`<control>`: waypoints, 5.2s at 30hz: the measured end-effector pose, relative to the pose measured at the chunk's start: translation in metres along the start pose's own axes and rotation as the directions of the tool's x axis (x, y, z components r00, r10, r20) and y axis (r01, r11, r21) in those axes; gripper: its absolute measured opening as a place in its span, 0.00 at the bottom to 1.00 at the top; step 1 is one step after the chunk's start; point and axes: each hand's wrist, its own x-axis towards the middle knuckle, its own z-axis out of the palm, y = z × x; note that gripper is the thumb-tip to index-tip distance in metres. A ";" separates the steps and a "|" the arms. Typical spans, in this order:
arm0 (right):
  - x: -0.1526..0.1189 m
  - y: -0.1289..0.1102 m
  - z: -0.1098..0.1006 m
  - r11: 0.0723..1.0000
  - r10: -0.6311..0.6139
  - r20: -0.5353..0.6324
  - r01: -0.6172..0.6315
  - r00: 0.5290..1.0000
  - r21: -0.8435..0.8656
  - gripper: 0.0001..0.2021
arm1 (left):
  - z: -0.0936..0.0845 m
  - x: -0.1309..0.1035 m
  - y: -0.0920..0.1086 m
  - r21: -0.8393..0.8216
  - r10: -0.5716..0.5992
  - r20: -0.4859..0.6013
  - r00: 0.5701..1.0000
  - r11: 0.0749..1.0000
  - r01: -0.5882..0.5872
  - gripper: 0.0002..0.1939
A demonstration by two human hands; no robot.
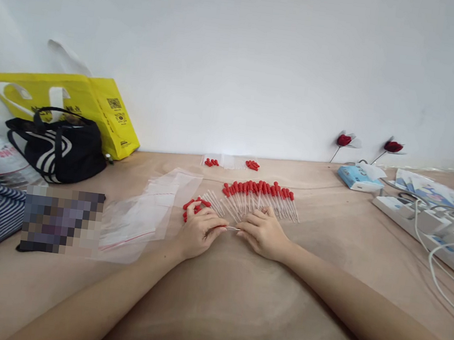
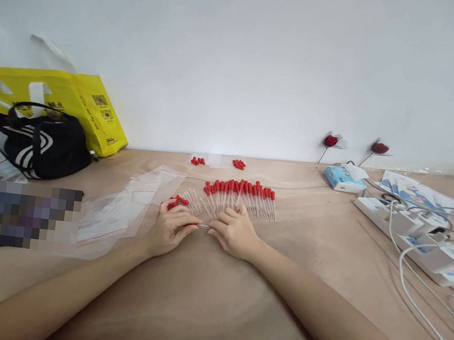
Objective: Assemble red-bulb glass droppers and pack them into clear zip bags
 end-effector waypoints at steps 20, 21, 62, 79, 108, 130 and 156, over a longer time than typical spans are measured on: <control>-0.001 0.075 0.009 0.630 0.743 -0.196 -0.767 0.640 -0.119 0.11 | -0.001 -0.003 -0.017 0.258 -0.222 -0.153 0.963 0.932 0.256 0.11; 0.000 0.076 0.010 0.619 0.752 -0.186 -0.774 0.633 -0.132 0.11 | -0.001 -0.003 -0.017 0.258 -0.227 -0.157 0.961 0.930 0.262 0.11; 0.002 0.010 0.018 0.860 0.465 -0.001 -0.451 0.885 0.238 0.07 | -0.001 0.009 -0.035 0.399 -0.263 -0.184 0.947 0.861 0.317 0.11; -0.012 0.015 0.016 0.844 0.494 -0.032 -0.471 0.869 0.258 0.06 | -0.001 0.001 -0.015 -0.060 0.088 -0.192 0.977 0.993 -0.102 0.04; -0.015 -0.001 0.001 0.961 0.247 -0.075 -0.234 0.966 0.150 0.04 | 0.003 -0.002 0.009 0.080 -0.119 0.012 0.993 0.990 0.117 0.07; -0.014 -0.007 0.004 0.961 0.202 -0.100 -0.177 0.974 0.214 0.03 | 0.007 0.000 0.011 0.053 -0.112 -0.011 0.994 0.992 0.112 0.11; -0.007 -0.006 0.002 0.989 -0.111 -0.190 0.090 0.975 -0.114 0.14 | 0.007 0.002 0.017 0.135 0.239 -0.083 0.967 0.965 -0.227 0.07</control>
